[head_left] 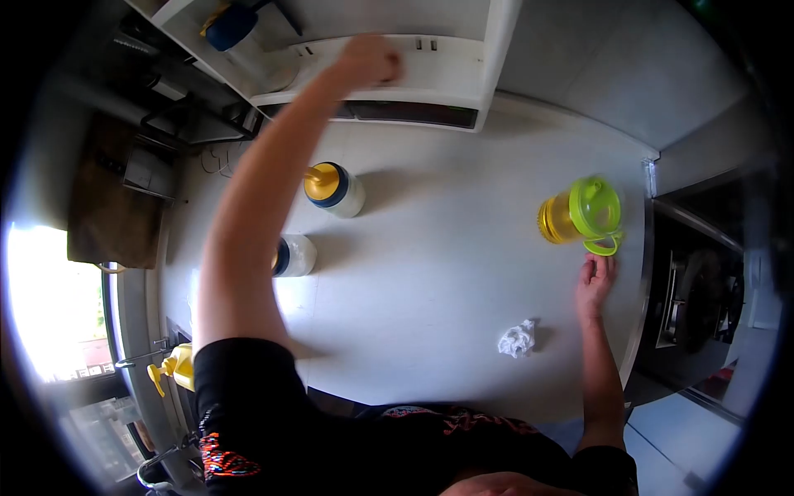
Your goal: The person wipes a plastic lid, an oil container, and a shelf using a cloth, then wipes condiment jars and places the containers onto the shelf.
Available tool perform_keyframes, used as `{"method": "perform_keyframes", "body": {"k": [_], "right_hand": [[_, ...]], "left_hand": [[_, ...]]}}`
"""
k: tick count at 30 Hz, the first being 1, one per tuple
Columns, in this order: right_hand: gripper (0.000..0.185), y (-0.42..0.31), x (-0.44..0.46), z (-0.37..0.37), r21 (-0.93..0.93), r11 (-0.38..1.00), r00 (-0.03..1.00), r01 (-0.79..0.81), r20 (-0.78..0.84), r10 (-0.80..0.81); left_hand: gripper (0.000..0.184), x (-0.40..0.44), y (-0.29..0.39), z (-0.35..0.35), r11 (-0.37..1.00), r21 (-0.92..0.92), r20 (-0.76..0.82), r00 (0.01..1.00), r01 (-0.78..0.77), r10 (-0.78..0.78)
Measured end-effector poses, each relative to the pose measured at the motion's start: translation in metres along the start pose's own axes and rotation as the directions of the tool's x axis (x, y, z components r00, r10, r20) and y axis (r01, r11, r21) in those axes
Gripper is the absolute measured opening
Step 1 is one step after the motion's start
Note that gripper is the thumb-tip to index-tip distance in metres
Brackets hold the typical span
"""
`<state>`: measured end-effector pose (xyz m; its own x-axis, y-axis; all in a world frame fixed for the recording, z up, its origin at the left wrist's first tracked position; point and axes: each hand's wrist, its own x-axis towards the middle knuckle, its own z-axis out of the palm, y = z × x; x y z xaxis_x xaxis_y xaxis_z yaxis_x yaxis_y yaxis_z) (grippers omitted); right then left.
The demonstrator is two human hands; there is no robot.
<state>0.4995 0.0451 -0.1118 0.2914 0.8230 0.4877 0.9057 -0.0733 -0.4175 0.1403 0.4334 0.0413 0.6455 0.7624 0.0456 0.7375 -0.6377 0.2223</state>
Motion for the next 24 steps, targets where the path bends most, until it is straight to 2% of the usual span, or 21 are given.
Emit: {"method": "perform_keyframes", "body": {"k": [1,2,4,5,8,11,14,17,20,23,24], "right_hand": [[0.017,0.002,-0.001,0.000,-0.005,1.000,1.000,-0.002,0.011,0.002],[0.017,0.003,-0.001,0.000,-0.012,1.000,1.000,0.002,0.024,-0.002],[0.015,-0.001,0.002,-0.001,-0.031,0.999,1.000,0.021,0.008,-0.021],[0.015,-0.003,0.001,-0.001,-0.036,0.999,1.000,0.027,0.003,-0.027],[0.016,0.001,-0.001,0.001,-0.068,0.997,1.000,0.030,-0.001,-0.030],[0.016,-0.006,0.001,-0.001,-0.035,0.999,1.000,0.025,0.001,-0.025],[0.016,0.005,-0.001,-0.002,-0.097,0.994,0.998,0.045,0.054,-0.040],[0.015,-0.003,0.001,-0.004,-0.062,0.998,0.999,0.026,0.041,-0.023],[0.014,0.000,-0.002,0.001,0.015,1.000,1.000,0.004,-0.010,-0.004],[0.014,-0.002,0.000,-0.002,-0.013,1.000,1.000,0.014,0.004,-0.014],[0.014,-0.005,0.002,-0.004,-0.021,1.000,1.000,0.013,0.005,-0.013]], "left_hand": [[0.015,0.022,0.013,0.030,0.979,0.190,-0.207,0.972,-0.073,0.113],[0.016,0.032,0.048,0.034,0.984,0.167,-0.247,0.964,-0.057,0.098],[0.019,0.045,0.089,0.036,0.984,0.169,-0.172,0.985,0.059,-0.029],[0.022,0.030,0.099,0.019,0.994,0.075,-0.068,0.995,0.082,-0.077],[0.024,0.028,0.065,0.037,0.974,0.211,-0.097,0.990,-0.083,0.105],[0.024,0.015,0.029,0.046,0.895,0.349,-0.137,0.930,-0.278,0.342],[0.024,0.000,0.028,0.028,0.861,0.468,0.015,0.975,-0.201,0.220],[0.023,-0.028,0.002,0.009,0.809,0.551,0.026,0.974,-0.202,0.226],[0.021,-0.027,-0.066,0.031,0.767,0.622,-0.030,0.975,-0.154,0.220],[0.021,-0.025,-0.097,0.024,0.760,0.649,0.085,0.989,0.036,-0.119],[0.021,-0.026,-0.098,0.022,0.775,0.620,0.055,0.980,0.118,-0.193]]}}
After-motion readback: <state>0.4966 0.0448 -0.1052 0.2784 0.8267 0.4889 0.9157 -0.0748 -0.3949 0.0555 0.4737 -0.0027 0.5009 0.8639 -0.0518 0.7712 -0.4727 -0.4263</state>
